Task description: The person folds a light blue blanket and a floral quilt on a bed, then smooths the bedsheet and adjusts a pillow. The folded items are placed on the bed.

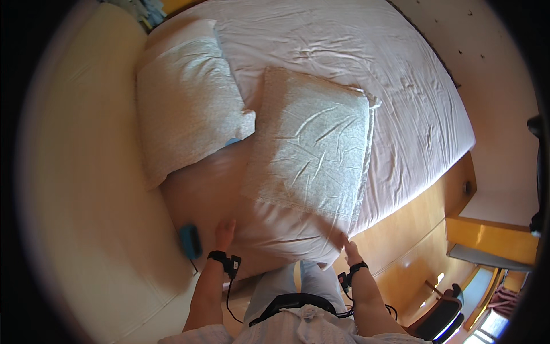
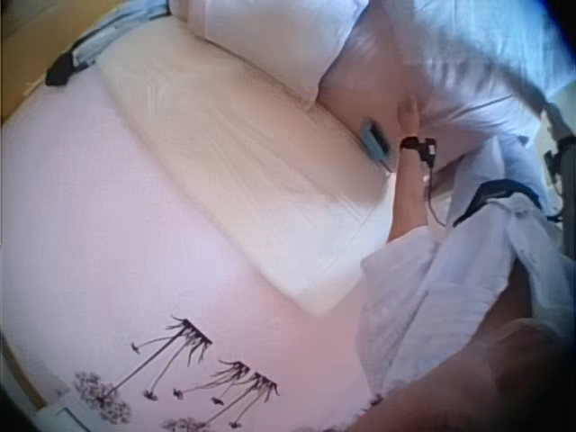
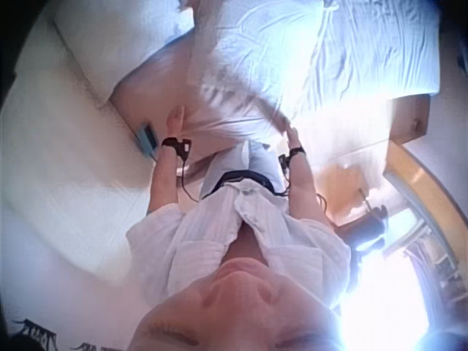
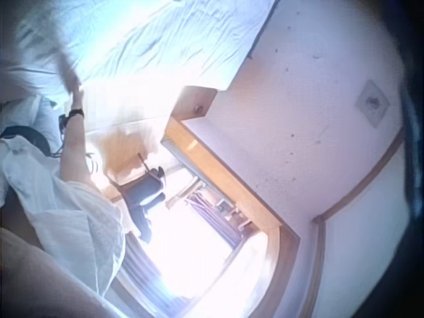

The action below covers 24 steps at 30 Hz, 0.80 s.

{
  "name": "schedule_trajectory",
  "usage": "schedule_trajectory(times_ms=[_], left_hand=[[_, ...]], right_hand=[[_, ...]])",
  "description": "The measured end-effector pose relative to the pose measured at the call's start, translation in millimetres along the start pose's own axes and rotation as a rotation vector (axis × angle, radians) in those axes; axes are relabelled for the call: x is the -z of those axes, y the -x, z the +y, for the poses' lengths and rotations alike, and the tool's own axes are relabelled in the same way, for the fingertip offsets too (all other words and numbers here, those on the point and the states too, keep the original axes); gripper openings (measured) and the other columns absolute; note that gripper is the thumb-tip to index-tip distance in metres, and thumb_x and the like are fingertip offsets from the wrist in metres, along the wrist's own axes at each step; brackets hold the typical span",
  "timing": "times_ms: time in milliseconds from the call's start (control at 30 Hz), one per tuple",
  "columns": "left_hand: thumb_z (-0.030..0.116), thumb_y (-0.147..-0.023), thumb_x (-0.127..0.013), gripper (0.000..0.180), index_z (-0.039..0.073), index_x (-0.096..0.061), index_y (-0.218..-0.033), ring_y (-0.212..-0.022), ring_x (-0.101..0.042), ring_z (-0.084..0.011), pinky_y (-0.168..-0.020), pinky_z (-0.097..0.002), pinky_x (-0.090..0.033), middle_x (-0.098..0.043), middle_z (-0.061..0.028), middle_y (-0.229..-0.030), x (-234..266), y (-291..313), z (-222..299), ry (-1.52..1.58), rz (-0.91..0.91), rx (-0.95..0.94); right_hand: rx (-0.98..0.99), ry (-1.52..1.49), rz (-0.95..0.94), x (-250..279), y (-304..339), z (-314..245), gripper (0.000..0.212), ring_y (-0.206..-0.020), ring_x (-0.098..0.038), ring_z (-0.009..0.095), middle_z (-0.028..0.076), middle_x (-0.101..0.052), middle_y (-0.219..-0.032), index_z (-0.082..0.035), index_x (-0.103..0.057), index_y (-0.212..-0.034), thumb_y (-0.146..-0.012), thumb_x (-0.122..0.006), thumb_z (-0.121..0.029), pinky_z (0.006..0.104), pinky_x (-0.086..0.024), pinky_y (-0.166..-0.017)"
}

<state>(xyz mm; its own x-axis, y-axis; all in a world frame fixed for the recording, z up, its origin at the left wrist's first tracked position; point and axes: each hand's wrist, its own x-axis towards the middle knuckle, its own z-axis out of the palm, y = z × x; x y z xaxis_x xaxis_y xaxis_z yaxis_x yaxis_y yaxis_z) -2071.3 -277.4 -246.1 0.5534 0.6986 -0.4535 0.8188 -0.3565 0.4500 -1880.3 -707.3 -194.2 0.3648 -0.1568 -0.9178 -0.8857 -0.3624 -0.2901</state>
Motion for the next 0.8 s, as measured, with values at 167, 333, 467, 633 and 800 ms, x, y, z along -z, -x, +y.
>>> schedule_trajectory(times_ms=[167,333,467,633,800], left_hand=[[0.051,-0.084,-0.048,0.065,-0.006,-0.051,-0.114,-0.109,-0.048,-0.0338,-0.093,-0.0385,-0.035,-0.052,-0.0215,-0.116,11.2,5.7,36.2,0.350,-0.304,0.126],[0.050,-0.085,-0.047,0.060,-0.001,-0.053,-0.115,-0.108,-0.050,-0.0219,-0.089,-0.0302,-0.039,-0.054,-0.0118,-0.118,45.1,48.8,99.5,0.557,-0.359,0.309],[0.035,-0.091,-0.041,0.048,0.000,-0.044,-0.124,-0.109,-0.050,-0.0180,-0.092,-0.0289,-0.039,-0.051,-0.0090,-0.121,91.8,92.1,140.6,1.054,-0.371,0.276],[0.036,-0.091,-0.042,0.044,0.003,-0.048,-0.119,-0.099,-0.055,-0.0149,-0.083,-0.0277,-0.046,-0.057,-0.0052,-0.112,136.4,149.6,190.7,1.414,-0.419,0.096],[0.031,-0.092,-0.042,0.041,0.000,-0.048,-0.119,-0.101,-0.055,-0.0166,-0.085,-0.0275,-0.045,-0.056,-0.0073,-0.113,200.8,218.9,224.0,1.241,-0.154,-0.131]], right_hand=[[-0.011,-0.186,-0.202,-20.5,11.3,9.2,0.078,-0.117,-0.040,0.018,0.006,-0.048,-0.125,-0.007,-0.045,-0.125,-0.073,-0.055,-0.064,0.0365,-0.033,-0.094],[0.018,-0.390,-0.433,-5.6,22.6,-7.9,0.057,-0.097,-0.057,0.019,0.008,-0.056,-0.113,-0.005,-0.049,-0.120,-0.080,-0.059,-0.044,0.0334,-0.047,-0.083],[0.148,-0.476,-0.614,37.7,55.0,-75.0,0.045,-0.093,-0.058,0.024,0.012,-0.059,-0.106,-0.002,-0.051,-0.115,-0.078,-0.058,-0.027,0.0362,-0.048,-0.081],[0.742,-0.625,-0.780,78.0,160.5,-187.0,0.042,-0.088,-0.058,0.023,0.009,-0.060,-0.097,-0.002,-0.053,-0.111,-0.074,-0.057,-0.019,0.0350,-0.048,-0.077],[0.889,-0.736,-0.790,122.8,302.5,-235.4,0.037,-0.089,-0.056,0.022,0.009,-0.058,-0.099,-0.004,-0.055,-0.106,-0.073,-0.057,-0.022,0.0344,-0.046,-0.081]])
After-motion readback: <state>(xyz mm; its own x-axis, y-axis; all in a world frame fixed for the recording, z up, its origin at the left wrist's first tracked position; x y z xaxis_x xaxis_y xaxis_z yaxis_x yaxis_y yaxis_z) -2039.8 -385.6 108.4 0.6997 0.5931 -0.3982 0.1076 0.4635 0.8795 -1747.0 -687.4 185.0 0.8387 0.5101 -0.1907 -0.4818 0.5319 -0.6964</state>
